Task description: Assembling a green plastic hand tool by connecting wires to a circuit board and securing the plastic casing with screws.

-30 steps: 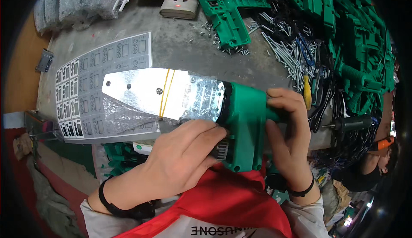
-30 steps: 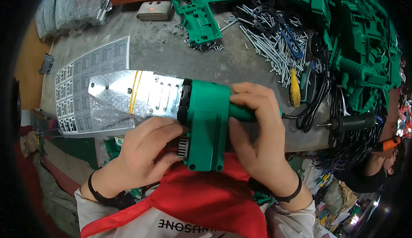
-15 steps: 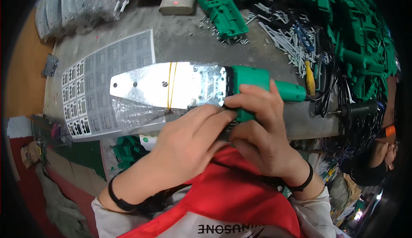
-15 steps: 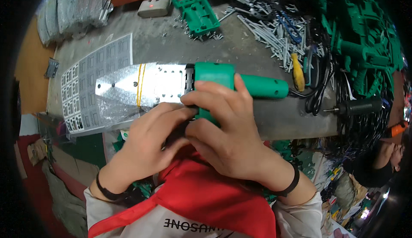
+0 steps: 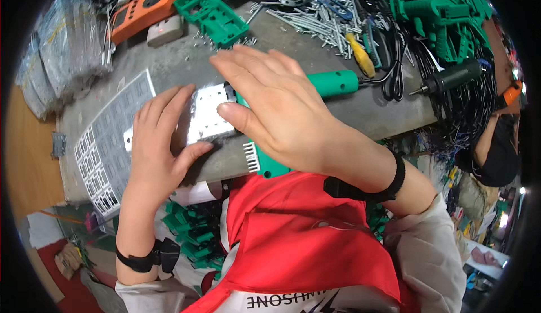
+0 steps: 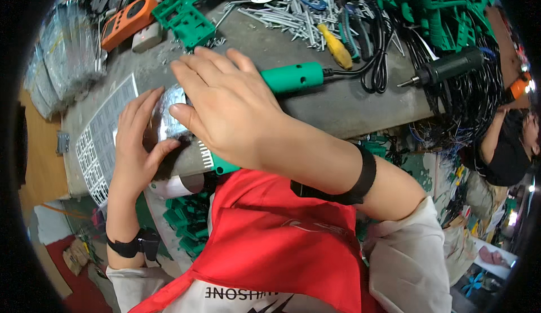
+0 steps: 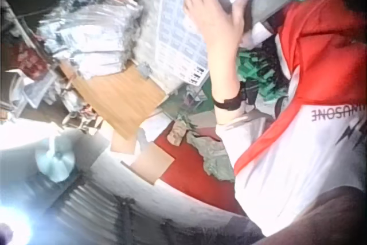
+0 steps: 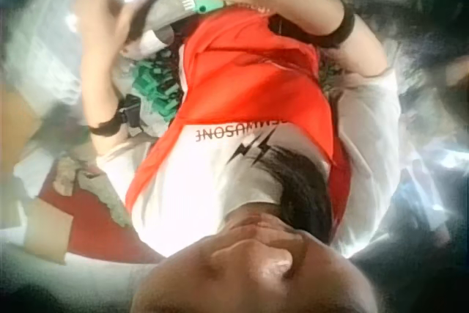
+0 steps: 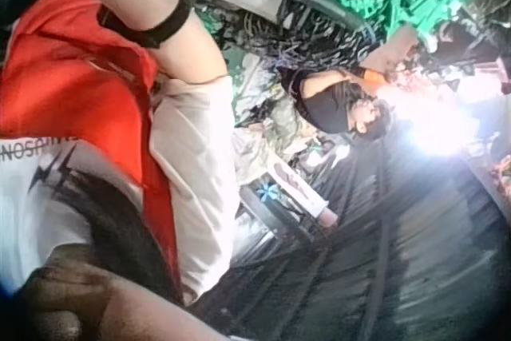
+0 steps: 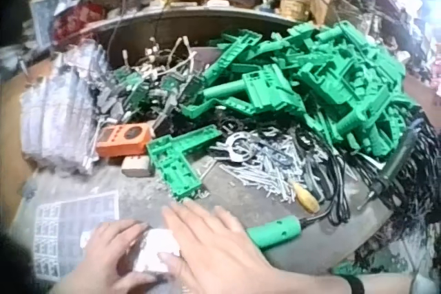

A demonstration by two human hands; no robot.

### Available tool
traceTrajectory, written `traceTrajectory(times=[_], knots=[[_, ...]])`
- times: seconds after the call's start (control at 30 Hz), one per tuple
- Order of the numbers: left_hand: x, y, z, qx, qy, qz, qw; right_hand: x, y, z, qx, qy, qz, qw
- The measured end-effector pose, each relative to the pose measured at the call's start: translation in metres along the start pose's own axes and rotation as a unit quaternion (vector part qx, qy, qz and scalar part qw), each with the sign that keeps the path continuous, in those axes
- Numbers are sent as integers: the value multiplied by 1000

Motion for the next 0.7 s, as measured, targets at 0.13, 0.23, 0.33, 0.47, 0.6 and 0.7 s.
traceTrajectory(times=[0.13,0.23,0.33,0.47,0.6,0.7], knots=[[7,-10,17,-57,7,-7,998,-2,-49,38,67,17,-165,984],[31,-46,4,-93,-6,-47,995,-18,-72,44,-114,116,-182,970],[52,-57,-29,-72,20,-35,997,-26,-81,31,-137,117,-135,974],[55,-63,-29,-52,20,-36,998,-32,-80,32,-144,94,-142,975],[55,-63,-26,-72,59,-28,995,-23,-82,46,-34,138,-90,986],[86,-64,-12,-65,23,-69,995,-7,-105,64,-97,183,-70,976]])
Point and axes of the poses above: each hand's wrist, its own x-axis towards the middle knuckle, its own z-axis out of the back of the hand, y = z × x, the point moved 9 cm from there along x, towards the middle knuckle, and after that the axes turned 3 degrees about z, right-handed, at the moved point
